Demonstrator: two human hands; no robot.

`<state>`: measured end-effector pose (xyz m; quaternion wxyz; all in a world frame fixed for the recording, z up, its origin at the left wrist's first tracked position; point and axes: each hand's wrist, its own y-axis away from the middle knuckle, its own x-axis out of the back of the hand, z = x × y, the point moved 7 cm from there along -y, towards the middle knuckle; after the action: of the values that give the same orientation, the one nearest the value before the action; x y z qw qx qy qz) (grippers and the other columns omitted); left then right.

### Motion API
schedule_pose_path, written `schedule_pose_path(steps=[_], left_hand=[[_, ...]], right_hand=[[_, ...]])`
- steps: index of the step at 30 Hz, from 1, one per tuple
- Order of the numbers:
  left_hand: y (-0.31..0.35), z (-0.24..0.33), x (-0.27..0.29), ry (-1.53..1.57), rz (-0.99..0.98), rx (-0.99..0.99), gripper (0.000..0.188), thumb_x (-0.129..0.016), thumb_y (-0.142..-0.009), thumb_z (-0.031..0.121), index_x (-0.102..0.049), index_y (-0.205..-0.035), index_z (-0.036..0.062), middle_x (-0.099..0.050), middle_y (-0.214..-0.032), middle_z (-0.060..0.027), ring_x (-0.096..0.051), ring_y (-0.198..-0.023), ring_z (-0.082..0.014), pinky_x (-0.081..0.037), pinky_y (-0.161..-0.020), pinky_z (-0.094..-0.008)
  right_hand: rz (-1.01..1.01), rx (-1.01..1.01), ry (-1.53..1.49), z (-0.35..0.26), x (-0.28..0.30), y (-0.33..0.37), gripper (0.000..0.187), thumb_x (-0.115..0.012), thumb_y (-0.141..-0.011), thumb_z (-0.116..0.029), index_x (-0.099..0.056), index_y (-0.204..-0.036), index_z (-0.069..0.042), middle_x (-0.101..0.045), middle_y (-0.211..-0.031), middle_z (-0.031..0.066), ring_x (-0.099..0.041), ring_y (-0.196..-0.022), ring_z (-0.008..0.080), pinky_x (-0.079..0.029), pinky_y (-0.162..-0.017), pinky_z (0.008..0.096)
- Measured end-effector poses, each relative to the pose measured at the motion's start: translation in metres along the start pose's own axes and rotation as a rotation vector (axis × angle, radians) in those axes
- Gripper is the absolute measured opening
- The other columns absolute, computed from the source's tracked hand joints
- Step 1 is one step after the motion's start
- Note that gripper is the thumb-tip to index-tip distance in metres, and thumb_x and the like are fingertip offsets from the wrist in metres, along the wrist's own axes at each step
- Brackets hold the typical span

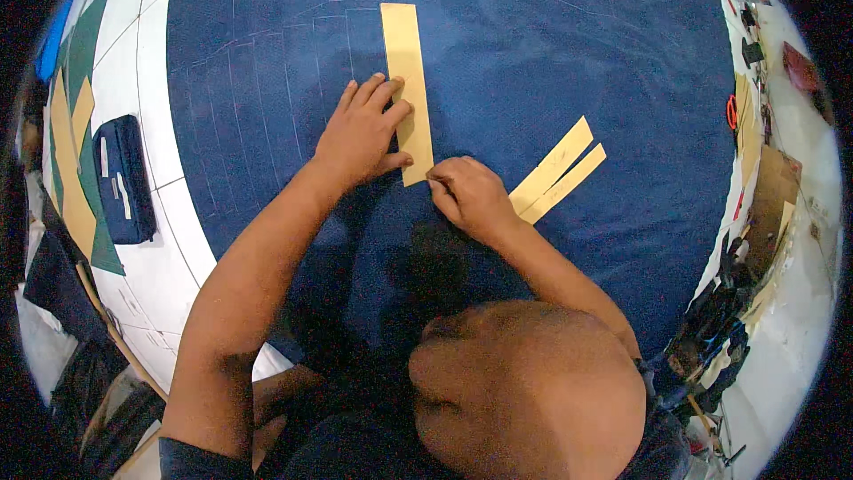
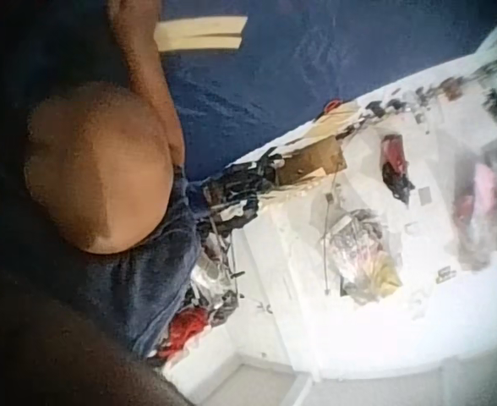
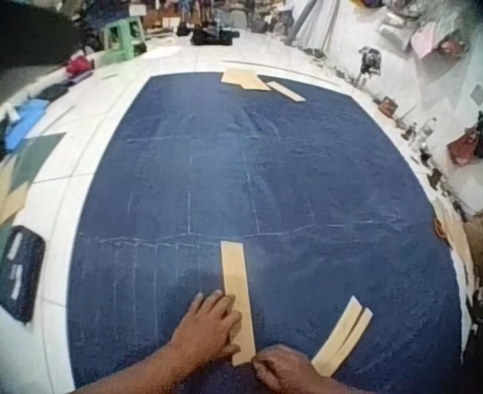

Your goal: The person places a paper template on fabric and traces its outlines onto the fabric using chalk.

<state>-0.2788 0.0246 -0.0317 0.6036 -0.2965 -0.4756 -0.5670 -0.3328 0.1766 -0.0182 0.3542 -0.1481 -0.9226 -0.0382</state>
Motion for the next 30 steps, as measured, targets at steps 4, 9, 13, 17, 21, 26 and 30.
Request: schedule_pose_path(steps=[4, 9, 13, 17, 21, 26, 30], left_hand=[[0.0, 0.0, 0.0, -0.006, -0.012, 0.007, 0.072, -0.085, -0.071, 0.043, -0.057, -0.131, 0.0142, -0.043, -0.151, -0.0129, -0.035, -0.144, -0.0355, -0.03, -0.118, -0.0548], [-0.001, 0.002, -0.001, -0.021, -0.021, 0.004, 0.073, -0.085, -0.07, 0.043, -0.056, -0.131, 0.0144, -0.044, -0.15, -0.0131, -0.036, -0.144, -0.0355, -0.031, -0.118, -0.0546], [0.001, -0.001, -0.001, -0.019, 0.015, 0.017, 0.073, -0.087, -0.069, 0.044, -0.056, -0.129, 0.0141, -0.045, -0.15, -0.0118, -0.036, -0.144, -0.035, -0.031, -0.118, -0.0557], [-0.002, 0.004, 0.002, -0.047, -0.01, 0.038, 0.075, -0.087, -0.068, 0.044, -0.056, -0.128, 0.0143, -0.045, -0.149, -0.0107, -0.036, -0.144, -0.0339, -0.03, -0.117, -0.0583], [-0.005, 0.007, 0.003, -0.109, -0.044, 0.062, 0.079, -0.088, -0.067, 0.045, -0.054, -0.132, 0.0153, -0.046, -0.149, -0.0099, -0.036, -0.144, -0.0324, -0.028, -0.117, -0.0615], [-0.005, 0.009, 0.005, -0.122, -0.042, 0.079, 0.085, -0.088, -0.066, 0.045, -0.051, -0.137, 0.0166, -0.046, -0.149, -0.0092, -0.037, -0.143, -0.0317, -0.028, -0.116, -0.0623], [-0.004, 0.01, 0.004, -0.125, -0.05, 0.08, 0.09, -0.089, -0.066, 0.045, -0.048, -0.142, 0.0181, -0.047, -0.147, -0.0087, -0.038, -0.143, -0.0314, -0.029, -0.116, -0.0627]], right_hand=[[-0.048, 0.026, -0.011, -0.011, -0.009, -0.003, 0.013, -0.069, -0.087, -0.009, -0.065, -0.098, -0.004, -0.069, -0.093, 0.0142, -0.066, -0.086, 0.0352, -0.053, -0.08, 0.0446], [0.03, -0.066, 0.035, 0.003, 0.005, 0.002, 0.01, -0.069, -0.089, -0.012, -0.066, -0.096, -0.005, -0.07, -0.094, 0.0136, -0.067, -0.087, 0.0339, -0.054, -0.079, 0.0426], [0.012, -0.08, 0.037, 0.004, 0.009, 0.004, 0.012, -0.068, -0.089, -0.013, -0.065, -0.098, -0.005, -0.07, -0.095, 0.0133, -0.068, -0.088, 0.0336, -0.055, -0.079, 0.0421], [0.012, -0.052, 0.041, 0.004, 0.008, 0.003, 0.011, -0.068, -0.089, -0.012, -0.065, -0.097, -0.005, -0.071, -0.095, 0.013, -0.069, -0.088, 0.0334, -0.055, -0.079, 0.0426], [0.035, -0.108, 0.051, 0.009, 0.014, 0.004, 0.009, -0.067, -0.09, -0.012, -0.065, -0.096, -0.006, -0.071, -0.095, 0.0129, -0.069, -0.086, 0.0331, -0.056, -0.077, 0.0418], [0.043, -0.093, 0.037, 0.009, 0.014, 0.005, 0.009, -0.066, -0.089, -0.011, -0.064, -0.097, -0.006, -0.07, -0.093, 0.0128, -0.069, -0.086, 0.033, -0.056, -0.076, 0.0419], [0.029, -0.062, 0.067, 0.007, 0.011, 0.004, 0.009, -0.067, -0.09, -0.011, -0.064, -0.096, -0.005, -0.069, -0.09, 0.013, -0.068, -0.083, 0.0333, -0.055, -0.075, 0.0417]])
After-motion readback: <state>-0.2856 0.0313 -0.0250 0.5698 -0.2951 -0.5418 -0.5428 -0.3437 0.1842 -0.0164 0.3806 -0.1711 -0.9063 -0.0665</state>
